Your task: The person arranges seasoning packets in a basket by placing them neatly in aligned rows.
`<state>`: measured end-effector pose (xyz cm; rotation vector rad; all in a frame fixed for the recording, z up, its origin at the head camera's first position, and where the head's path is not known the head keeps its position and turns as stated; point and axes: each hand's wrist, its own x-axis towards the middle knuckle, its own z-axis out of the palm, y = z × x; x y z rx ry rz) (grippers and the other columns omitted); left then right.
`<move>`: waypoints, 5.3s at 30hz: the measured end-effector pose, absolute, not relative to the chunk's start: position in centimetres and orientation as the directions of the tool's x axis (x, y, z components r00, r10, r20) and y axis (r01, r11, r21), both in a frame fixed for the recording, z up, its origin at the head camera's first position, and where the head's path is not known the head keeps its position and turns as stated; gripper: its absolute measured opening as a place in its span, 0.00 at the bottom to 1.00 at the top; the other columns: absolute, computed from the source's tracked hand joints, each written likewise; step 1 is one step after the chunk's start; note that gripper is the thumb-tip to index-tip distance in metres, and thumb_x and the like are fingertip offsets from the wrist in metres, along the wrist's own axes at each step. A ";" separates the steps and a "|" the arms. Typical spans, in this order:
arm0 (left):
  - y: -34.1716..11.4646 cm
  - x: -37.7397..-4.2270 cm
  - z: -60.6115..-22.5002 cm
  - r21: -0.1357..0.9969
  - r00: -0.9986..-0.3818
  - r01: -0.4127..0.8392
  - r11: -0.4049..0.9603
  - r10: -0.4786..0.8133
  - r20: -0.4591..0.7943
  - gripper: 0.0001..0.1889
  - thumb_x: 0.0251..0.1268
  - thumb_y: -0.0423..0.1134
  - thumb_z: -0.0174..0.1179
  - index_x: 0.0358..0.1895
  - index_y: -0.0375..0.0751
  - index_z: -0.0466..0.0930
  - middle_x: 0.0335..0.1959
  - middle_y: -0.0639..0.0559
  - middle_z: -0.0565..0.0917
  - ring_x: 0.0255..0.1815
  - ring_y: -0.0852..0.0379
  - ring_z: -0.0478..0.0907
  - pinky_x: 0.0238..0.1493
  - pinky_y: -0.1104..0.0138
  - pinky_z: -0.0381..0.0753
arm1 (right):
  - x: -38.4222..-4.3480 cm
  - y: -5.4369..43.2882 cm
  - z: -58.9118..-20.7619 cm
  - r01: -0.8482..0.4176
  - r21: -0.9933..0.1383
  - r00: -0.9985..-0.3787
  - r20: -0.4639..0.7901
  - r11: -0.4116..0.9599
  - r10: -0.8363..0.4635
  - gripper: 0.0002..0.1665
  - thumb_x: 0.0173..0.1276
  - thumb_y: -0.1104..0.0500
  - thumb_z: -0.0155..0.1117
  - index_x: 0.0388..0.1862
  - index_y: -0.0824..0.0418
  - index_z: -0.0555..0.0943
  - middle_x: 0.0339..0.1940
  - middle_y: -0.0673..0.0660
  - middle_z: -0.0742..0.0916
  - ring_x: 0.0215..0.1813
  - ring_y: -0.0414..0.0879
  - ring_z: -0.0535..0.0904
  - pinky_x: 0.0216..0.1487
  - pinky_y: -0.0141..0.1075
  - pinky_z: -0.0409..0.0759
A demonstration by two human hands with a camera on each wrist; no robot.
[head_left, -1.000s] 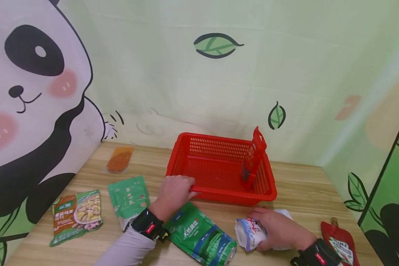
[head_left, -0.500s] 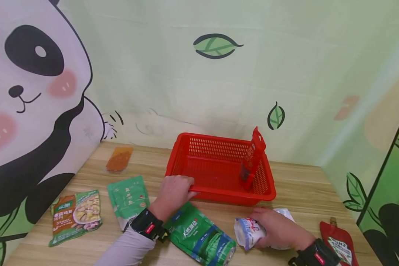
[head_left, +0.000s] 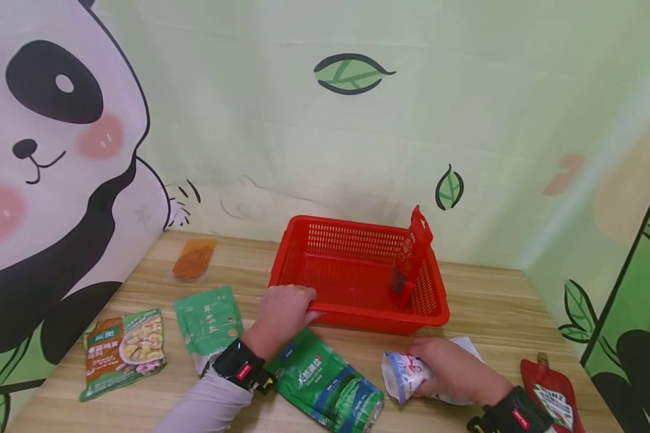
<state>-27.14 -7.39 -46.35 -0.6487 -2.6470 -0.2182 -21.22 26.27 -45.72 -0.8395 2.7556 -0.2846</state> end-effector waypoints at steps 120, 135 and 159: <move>-0.3 -17.0 -44.7 0.918 -0.993 -0.113 -0.381 0.083 -0.088 0.30 0.67 0.52 0.69 0.65 0.40 0.74 0.58 0.44 0.84 0.50 0.53 0.84 0.51 0.65 0.86 | -14.5 18.1 -42.6 -0.121 -0.987 -0.980 0.102 -0.107 0.169 0.07 0.74 0.65 0.64 0.40 0.65 0.74 0.41 0.52 0.89 0.45 0.44 0.88 0.51 0.35 0.86; -0.2 -15.8 -45.4 0.927 -0.965 -0.062 -0.369 0.258 0.038 0.23 0.72 0.42 0.65 0.64 0.36 0.75 0.52 0.45 0.85 0.47 0.55 0.84 0.49 0.68 0.86 | -15.5 16.5 -41.5 -0.023 -0.898 -0.992 -0.035 -0.440 0.123 0.28 0.77 0.65 0.58 0.70 0.50 0.64 0.61 0.43 0.82 0.61 0.37 0.82 0.62 0.34 0.81; -3.5 -18.6 -43.9 0.948 -0.913 0.220 0.229 0.390 0.118 0.22 0.61 0.56 0.73 0.54 0.52 0.85 0.43 0.59 0.89 0.41 0.61 0.83 0.43 0.71 0.84 | -16.8 16.8 -38.1 -0.031 -0.990 -0.998 0.037 0.139 0.045 0.37 0.63 0.51 0.78 0.68 0.45 0.70 0.62 0.53 0.84 0.59 0.51 0.83 0.52 0.41 0.87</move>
